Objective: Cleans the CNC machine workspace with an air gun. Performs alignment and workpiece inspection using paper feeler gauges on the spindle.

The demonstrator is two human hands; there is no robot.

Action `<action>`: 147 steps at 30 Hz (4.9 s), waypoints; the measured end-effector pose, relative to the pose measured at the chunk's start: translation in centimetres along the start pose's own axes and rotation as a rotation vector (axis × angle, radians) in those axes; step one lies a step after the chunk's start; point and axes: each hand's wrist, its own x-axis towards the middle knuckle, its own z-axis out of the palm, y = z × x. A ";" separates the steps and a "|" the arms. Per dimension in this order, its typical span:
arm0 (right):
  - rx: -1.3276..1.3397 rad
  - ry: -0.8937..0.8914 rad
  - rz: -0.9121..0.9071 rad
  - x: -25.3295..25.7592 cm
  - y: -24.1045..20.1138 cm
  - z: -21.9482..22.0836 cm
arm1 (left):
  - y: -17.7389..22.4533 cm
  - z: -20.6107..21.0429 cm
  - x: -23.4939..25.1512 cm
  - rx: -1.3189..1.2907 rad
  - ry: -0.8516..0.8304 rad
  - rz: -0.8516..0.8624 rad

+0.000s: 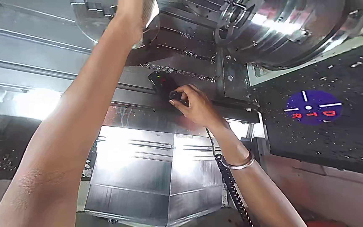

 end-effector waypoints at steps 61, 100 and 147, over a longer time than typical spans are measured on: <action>-0.133 -0.062 0.143 5.5 -4.2 0.3 | -1.0 14.9 2.4 0.858 -0.576 0.566; 0.116 -0.154 -0.034 6.3 -1.5 -0.3 | -2.8 15.2 2.2 0.693 -0.480 0.529; 0.054 -0.209 -0.069 6.5 -1.9 -1.0 | -2.4 16.0 1.9 0.587 -0.443 0.322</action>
